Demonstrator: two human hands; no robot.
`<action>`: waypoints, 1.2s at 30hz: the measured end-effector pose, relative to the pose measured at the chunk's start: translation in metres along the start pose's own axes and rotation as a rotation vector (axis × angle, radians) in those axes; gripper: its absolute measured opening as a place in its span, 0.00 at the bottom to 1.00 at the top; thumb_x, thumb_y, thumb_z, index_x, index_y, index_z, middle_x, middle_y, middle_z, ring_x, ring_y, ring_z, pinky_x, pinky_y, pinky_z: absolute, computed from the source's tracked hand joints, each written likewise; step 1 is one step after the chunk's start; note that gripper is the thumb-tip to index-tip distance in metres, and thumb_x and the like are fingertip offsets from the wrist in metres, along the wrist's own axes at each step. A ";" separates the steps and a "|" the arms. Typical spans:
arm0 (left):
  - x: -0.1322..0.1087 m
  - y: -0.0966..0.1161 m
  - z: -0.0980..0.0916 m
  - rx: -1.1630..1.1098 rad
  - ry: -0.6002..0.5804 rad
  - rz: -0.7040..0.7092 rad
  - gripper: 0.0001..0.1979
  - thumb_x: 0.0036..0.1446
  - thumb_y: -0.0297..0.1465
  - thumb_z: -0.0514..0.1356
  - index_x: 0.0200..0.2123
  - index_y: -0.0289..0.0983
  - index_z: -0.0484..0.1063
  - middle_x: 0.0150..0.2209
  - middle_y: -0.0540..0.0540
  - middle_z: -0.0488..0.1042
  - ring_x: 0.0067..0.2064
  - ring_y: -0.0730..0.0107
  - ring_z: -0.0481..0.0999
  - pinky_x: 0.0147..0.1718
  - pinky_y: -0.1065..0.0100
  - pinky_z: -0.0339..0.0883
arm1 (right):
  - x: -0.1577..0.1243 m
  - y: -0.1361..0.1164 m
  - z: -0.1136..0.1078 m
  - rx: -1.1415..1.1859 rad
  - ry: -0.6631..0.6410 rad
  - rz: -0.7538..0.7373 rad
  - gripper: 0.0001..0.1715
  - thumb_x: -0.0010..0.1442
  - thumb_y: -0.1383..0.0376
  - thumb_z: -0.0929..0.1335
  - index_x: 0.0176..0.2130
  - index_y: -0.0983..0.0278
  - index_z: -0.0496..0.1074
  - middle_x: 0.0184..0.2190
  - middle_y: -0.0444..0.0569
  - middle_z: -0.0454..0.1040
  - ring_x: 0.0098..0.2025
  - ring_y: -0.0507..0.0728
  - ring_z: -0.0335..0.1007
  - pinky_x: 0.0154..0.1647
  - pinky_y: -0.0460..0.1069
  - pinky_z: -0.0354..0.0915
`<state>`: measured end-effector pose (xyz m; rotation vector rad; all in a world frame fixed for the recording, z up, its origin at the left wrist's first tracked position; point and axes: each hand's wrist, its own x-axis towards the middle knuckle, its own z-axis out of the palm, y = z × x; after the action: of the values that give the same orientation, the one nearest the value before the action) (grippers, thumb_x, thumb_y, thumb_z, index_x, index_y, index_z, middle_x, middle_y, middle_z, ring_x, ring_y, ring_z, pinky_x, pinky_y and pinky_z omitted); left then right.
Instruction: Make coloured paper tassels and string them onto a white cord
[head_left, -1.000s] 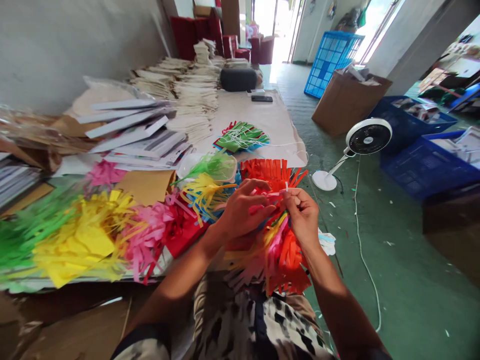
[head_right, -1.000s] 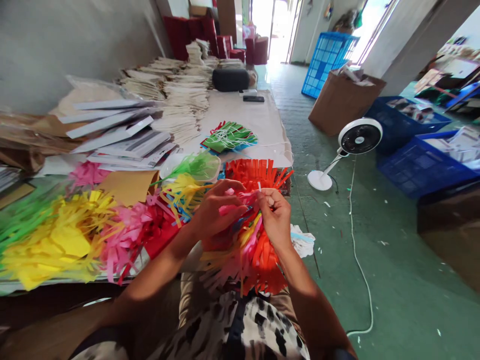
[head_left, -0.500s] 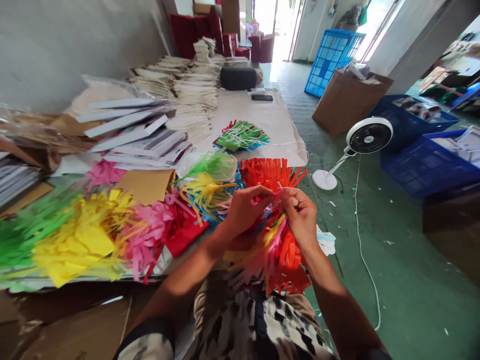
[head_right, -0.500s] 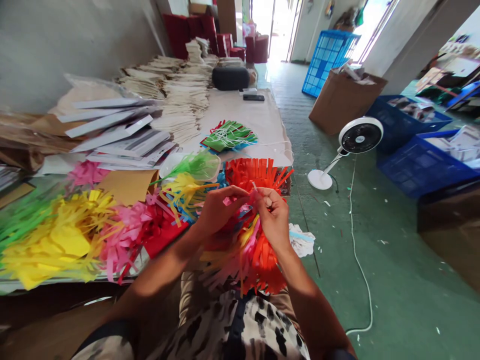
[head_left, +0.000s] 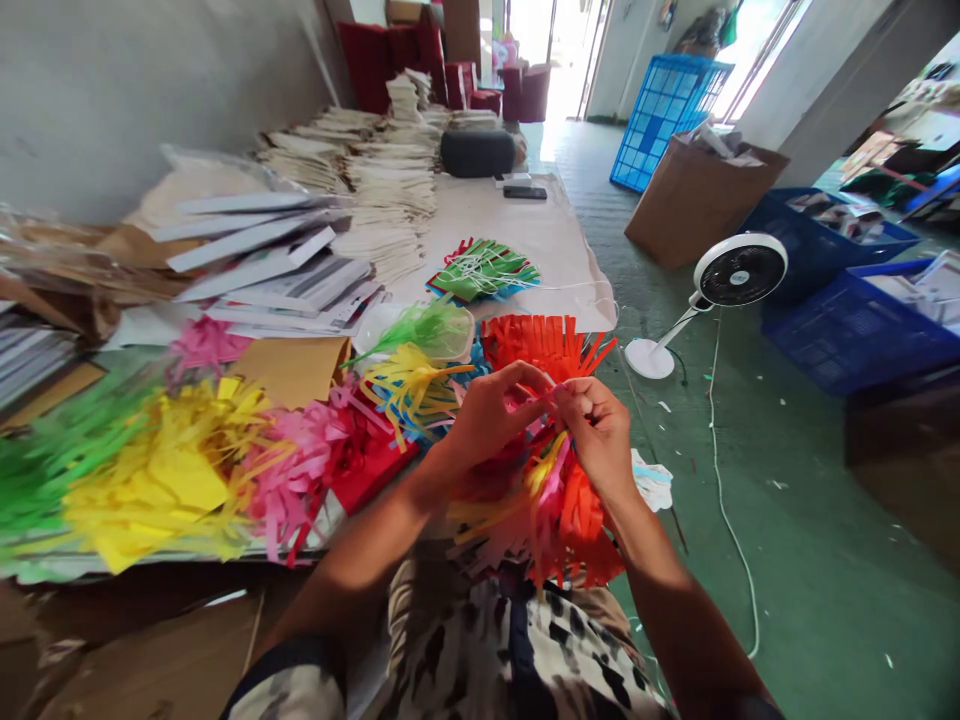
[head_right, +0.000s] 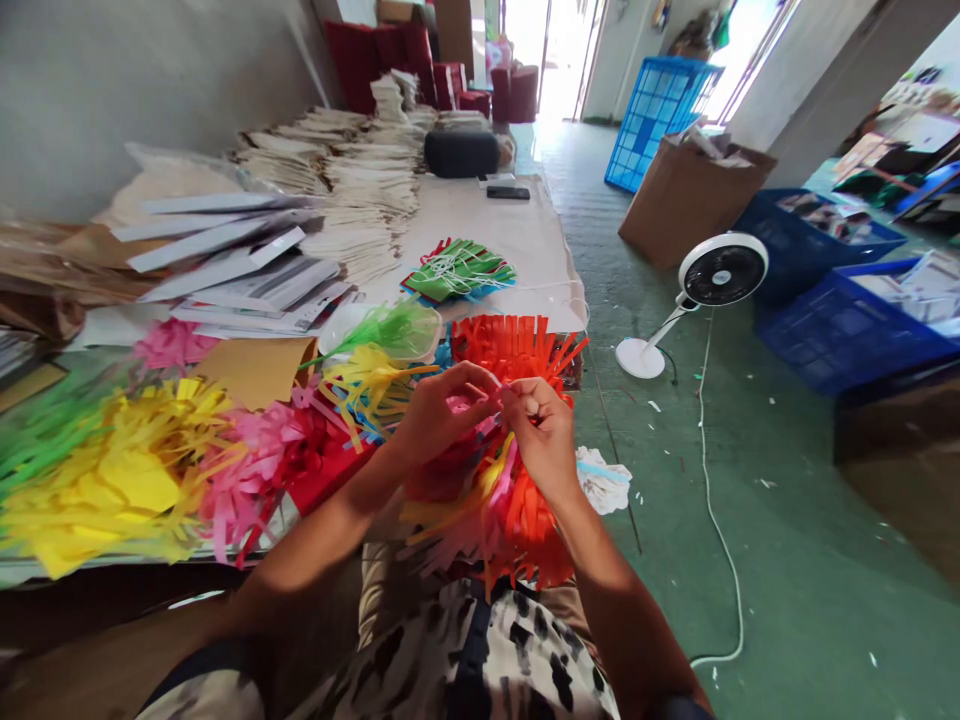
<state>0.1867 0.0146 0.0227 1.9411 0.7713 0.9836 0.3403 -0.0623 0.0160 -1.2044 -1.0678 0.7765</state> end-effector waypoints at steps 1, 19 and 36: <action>-0.002 0.001 0.001 0.113 0.049 0.052 0.08 0.62 0.35 0.70 0.42 0.40 0.78 0.38 0.49 0.83 0.35 0.71 0.82 0.36 0.71 0.70 | 0.000 0.000 0.001 -0.001 0.017 0.000 0.13 0.68 0.54 0.72 0.38 0.60 0.74 0.21 0.38 0.70 0.24 0.50 0.63 0.29 0.47 0.60; -0.011 0.004 0.003 -0.240 0.095 -0.175 0.12 0.57 0.39 0.73 0.38 0.38 0.81 0.33 0.48 0.85 0.34 0.65 0.85 0.33 0.70 0.75 | -0.001 0.002 0.003 0.010 0.005 0.051 0.17 0.66 0.50 0.72 0.42 0.61 0.76 0.21 0.38 0.70 0.23 0.51 0.65 0.29 0.48 0.63; -0.012 -0.003 0.003 -0.267 0.105 -0.197 0.10 0.56 0.39 0.73 0.36 0.39 0.84 0.32 0.48 0.85 0.32 0.66 0.83 0.31 0.71 0.72 | -0.006 0.004 0.007 -0.160 0.033 -0.023 0.14 0.70 0.53 0.69 0.39 0.60 0.75 0.23 0.40 0.70 0.25 0.53 0.66 0.29 0.48 0.61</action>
<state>0.1828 0.0049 0.0146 1.5645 0.8272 1.0176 0.3323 -0.0644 0.0106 -1.3329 -1.1316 0.6606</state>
